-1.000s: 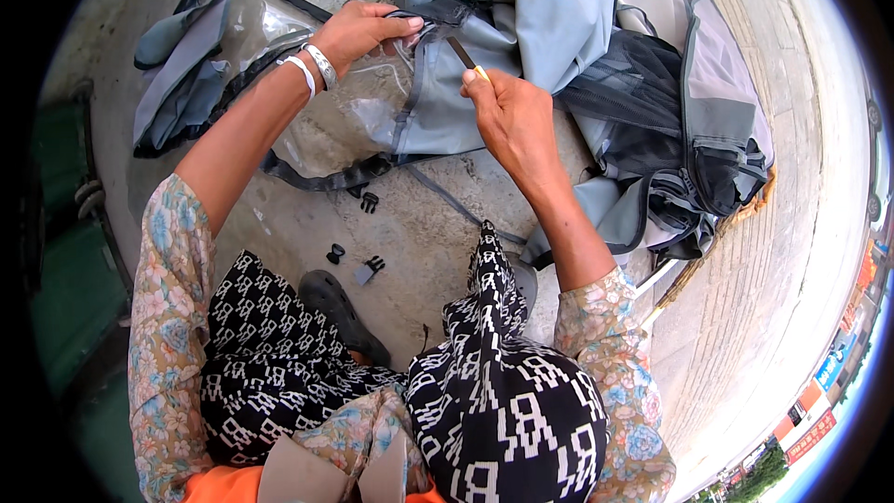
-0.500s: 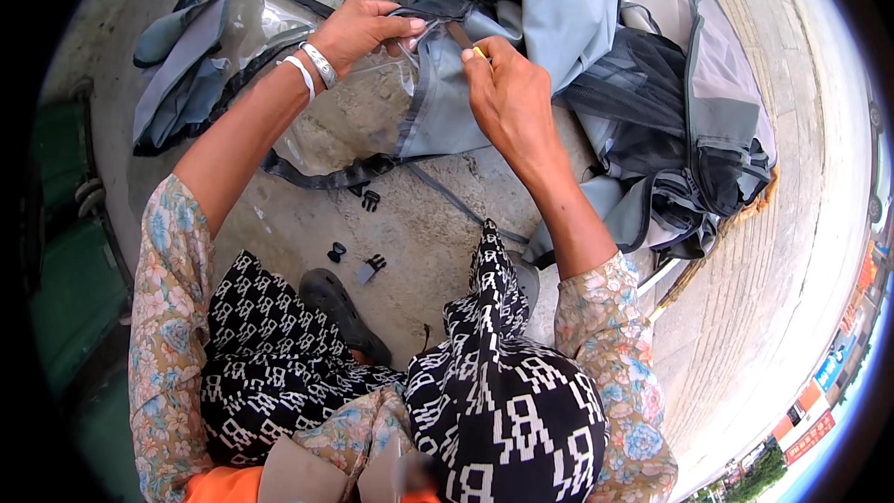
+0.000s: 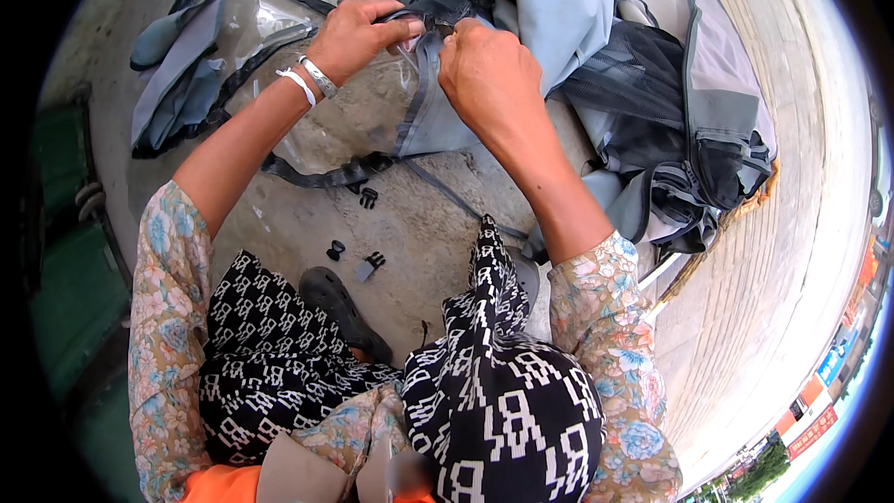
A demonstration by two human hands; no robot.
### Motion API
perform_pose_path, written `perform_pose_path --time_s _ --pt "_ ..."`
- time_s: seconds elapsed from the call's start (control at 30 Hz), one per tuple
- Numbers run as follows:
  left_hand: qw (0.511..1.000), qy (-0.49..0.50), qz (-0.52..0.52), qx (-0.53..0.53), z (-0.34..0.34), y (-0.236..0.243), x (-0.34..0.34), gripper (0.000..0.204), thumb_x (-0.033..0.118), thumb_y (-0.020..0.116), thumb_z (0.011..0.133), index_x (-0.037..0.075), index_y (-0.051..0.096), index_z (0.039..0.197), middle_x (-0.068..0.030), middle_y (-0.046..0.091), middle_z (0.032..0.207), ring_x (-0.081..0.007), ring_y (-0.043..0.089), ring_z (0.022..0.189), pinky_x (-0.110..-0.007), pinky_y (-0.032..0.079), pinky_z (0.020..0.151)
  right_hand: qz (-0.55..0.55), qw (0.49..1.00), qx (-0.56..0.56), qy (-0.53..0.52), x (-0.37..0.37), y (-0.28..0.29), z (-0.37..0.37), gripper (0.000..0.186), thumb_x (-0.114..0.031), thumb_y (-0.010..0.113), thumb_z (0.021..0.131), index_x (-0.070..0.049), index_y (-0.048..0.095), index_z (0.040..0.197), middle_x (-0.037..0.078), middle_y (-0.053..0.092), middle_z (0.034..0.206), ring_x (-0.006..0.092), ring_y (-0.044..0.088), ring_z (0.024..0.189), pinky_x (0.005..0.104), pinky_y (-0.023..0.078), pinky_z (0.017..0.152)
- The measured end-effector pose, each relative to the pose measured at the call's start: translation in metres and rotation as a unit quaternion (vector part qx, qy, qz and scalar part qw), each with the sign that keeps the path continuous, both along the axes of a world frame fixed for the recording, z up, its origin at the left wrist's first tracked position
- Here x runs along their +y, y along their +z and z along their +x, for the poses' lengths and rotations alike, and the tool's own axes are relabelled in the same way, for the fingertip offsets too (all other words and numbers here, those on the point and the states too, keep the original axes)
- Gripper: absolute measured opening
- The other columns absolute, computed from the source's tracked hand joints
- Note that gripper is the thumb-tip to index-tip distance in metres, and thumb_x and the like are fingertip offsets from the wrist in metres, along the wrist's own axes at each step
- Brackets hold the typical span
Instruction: The person sits on the ground and uses a yellow utility knife to cut a zipper off a gray fabric bag. They then remove the clear plastic window from the bag and separate the zipper from the fabric, handling the components with their hands.
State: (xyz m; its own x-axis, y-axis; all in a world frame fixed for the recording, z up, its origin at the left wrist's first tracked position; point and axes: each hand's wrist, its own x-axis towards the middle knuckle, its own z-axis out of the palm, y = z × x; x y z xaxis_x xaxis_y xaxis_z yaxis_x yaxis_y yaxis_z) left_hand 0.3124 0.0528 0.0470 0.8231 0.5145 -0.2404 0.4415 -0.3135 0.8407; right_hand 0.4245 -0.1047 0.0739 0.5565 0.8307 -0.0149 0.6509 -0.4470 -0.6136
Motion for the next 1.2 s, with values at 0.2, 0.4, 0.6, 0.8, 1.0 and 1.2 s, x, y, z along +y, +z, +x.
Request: perform_pose_path --time_s 0.2,0.4,0.6,0.8,1.0,1.2 --pt "0.984 -0.030 0.177 -0.005 0.000 0.007 -0.006 0.023 0.030 0.068 0.086 0.008 0.073 0.091 -0.0061 0.069 0.072 -0.0164 0.064 0.064 -0.030 0.049 0.063 -0.025 1.000 0.006 0.012 0.009 0.004 -0.008 0.028 -0.017 0.053 0.088 0.006 0.066 0.081 0.030 0.065 0.077 0.0480 0.065 0.077 0.0517 0.054 0.072" --pt "0.978 -0.003 0.207 0.005 -0.004 0.002 -0.013 0.025 0.032 0.068 0.084 0.008 0.072 0.091 -0.0083 0.069 0.077 -0.0246 0.066 0.071 -0.034 0.050 0.066 -0.014 0.998 0.056 0.015 -0.005 -0.003 -0.020 0.029 -0.016 0.052 0.088 0.009 0.064 0.079 0.034 0.063 0.080 0.0503 0.064 0.079 0.0532 0.053 0.074" --pt "0.969 0.035 0.246 -0.003 -0.006 0.002 -0.017 0.025 0.032 0.067 0.082 0.007 0.071 0.086 -0.0171 0.067 0.083 -0.0385 0.063 0.081 -0.043 0.051 0.075 -0.061 0.988 0.135 0.040 -0.014 -0.005 -0.022 0.029 -0.016 0.051 0.087 0.008 0.065 0.081 0.034 0.063 0.083 0.0518 0.062 0.085 0.0540 0.050 0.081" --pt "0.975 -0.021 0.220 0.023 -0.005 0.008 -0.011 0.033 0.039 0.066 0.085 0.006 0.070 0.088 -0.0178 0.067 0.081 -0.0391 0.063 0.080 -0.044 0.050 0.076 -0.050 0.992 0.118 0.014 -0.017 0.008 -0.014 0.029 -0.017 0.050 0.088 0.008 0.065 0.083 0.033 0.063 0.082 0.0513 0.061 0.085 0.0544 0.048 0.080" --pt "0.985 -0.067 0.155 0.036 -0.010 -0.001 0.010 0.031 0.037 0.069 0.087 0.007 0.073 0.093 -0.0053 0.066 0.070 -0.0138 0.062 0.064 -0.031 0.049 0.063 -0.035 0.988 0.144 0.035 -0.056 0.030 -0.032 0.022 -0.019 0.052 0.096 0.002 0.057 0.091 0.027 0.062 0.072 0.0474 0.061 0.073 0.0525 0.048 0.068" --pt "0.982 -0.082 -0.119 0.121 -0.004 -0.003 0.030 0.026 0.029 0.077 0.083 0.004 0.073 0.091 0.0001 0.067 0.075 -0.0070 0.058 0.067 -0.022 0.046 0.062 0.000 0.969 0.234 0.078 -0.083 0.008 -0.059 0.019 -0.019 0.053 0.098 0.000 0.055 0.096 0.023 0.058 0.067 0.0425 0.061 0.065 0.0466 0.047 0.061"
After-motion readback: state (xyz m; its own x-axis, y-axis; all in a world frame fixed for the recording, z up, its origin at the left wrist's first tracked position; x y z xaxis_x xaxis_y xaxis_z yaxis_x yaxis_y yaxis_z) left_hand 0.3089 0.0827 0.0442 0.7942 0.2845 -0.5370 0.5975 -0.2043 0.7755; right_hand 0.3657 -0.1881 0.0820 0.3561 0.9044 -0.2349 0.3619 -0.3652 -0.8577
